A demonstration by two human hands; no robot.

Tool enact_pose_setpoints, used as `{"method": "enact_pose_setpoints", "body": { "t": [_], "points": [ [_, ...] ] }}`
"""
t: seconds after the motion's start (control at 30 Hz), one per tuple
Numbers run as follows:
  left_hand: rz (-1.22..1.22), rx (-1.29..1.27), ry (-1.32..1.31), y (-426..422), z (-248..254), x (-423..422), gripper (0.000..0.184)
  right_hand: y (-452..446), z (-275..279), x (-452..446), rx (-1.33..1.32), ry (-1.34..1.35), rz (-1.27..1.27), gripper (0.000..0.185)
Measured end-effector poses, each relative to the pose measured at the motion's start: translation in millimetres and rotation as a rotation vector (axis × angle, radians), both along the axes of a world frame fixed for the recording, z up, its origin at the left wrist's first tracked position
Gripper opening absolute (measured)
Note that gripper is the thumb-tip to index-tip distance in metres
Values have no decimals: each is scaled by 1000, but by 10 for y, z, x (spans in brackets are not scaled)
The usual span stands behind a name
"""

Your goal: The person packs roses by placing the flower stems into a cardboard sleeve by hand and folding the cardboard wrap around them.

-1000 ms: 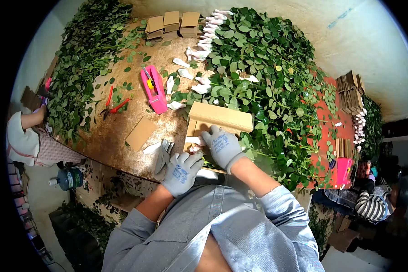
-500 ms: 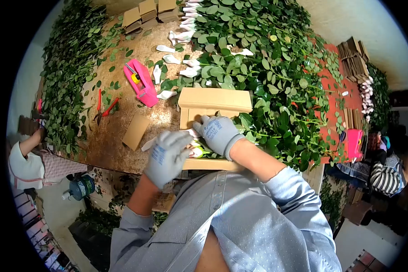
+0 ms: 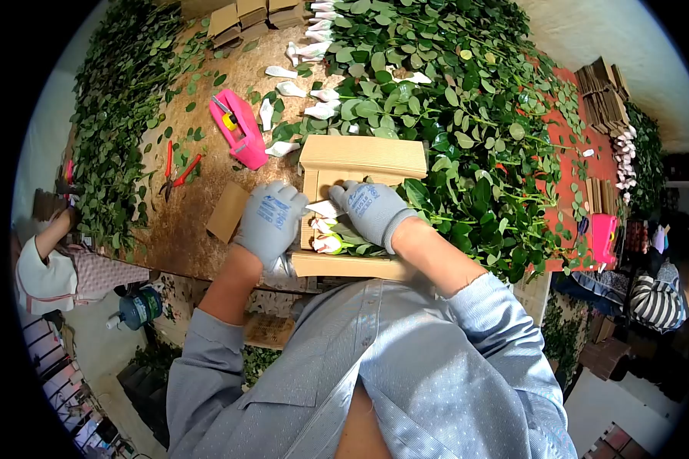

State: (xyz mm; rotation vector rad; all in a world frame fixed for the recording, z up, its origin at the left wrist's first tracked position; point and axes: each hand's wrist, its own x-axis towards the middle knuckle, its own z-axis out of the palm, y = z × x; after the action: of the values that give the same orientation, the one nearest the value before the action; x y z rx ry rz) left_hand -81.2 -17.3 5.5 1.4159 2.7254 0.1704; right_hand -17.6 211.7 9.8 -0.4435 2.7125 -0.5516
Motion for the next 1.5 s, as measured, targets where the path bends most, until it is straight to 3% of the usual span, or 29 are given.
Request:
{"method": "enact_pose_setpoints", "body": {
  "t": [0.1,0.17,0.27,0.33,0.4,0.63,0.77,0.93,1.17,1.3,1.37,1.5],
  "points": [
    [194,-111,-11,-274,38,-112,11,40,-36,35,-24,56,23,32],
    [313,-109,47,-605,-14,-215,24,30,-51,48,11,77,44,31],
    [275,-14,-82,-448,414,50,40,-30,-31,51,77,76,63,29],
    [65,122,-295,-211,581,276,55,-74,-27,76,96,80,62,29],
    [-72,252,-240,-28,553,587,56,-89,33,68,116,54,73,30],
    [-55,-10,-166,107,349,731,52,-95,51,62,87,25,83,34],
    [-83,-20,-170,169,418,662,51,-69,-112,97,18,146,17,25],
    [-81,29,-168,114,320,702,45,-60,-74,175,-80,163,-95,27],
    [-30,96,-207,87,218,760,41,-52,-113,162,28,184,-65,29],
    [12,93,-176,88,292,778,42,-10,48,180,-101,388,-180,50],
    [12,149,-266,89,355,744,46,23,169,176,-265,521,-218,52],
    [38,260,-290,221,463,684,48,109,395,303,-297,519,-318,55]
  ]
}}
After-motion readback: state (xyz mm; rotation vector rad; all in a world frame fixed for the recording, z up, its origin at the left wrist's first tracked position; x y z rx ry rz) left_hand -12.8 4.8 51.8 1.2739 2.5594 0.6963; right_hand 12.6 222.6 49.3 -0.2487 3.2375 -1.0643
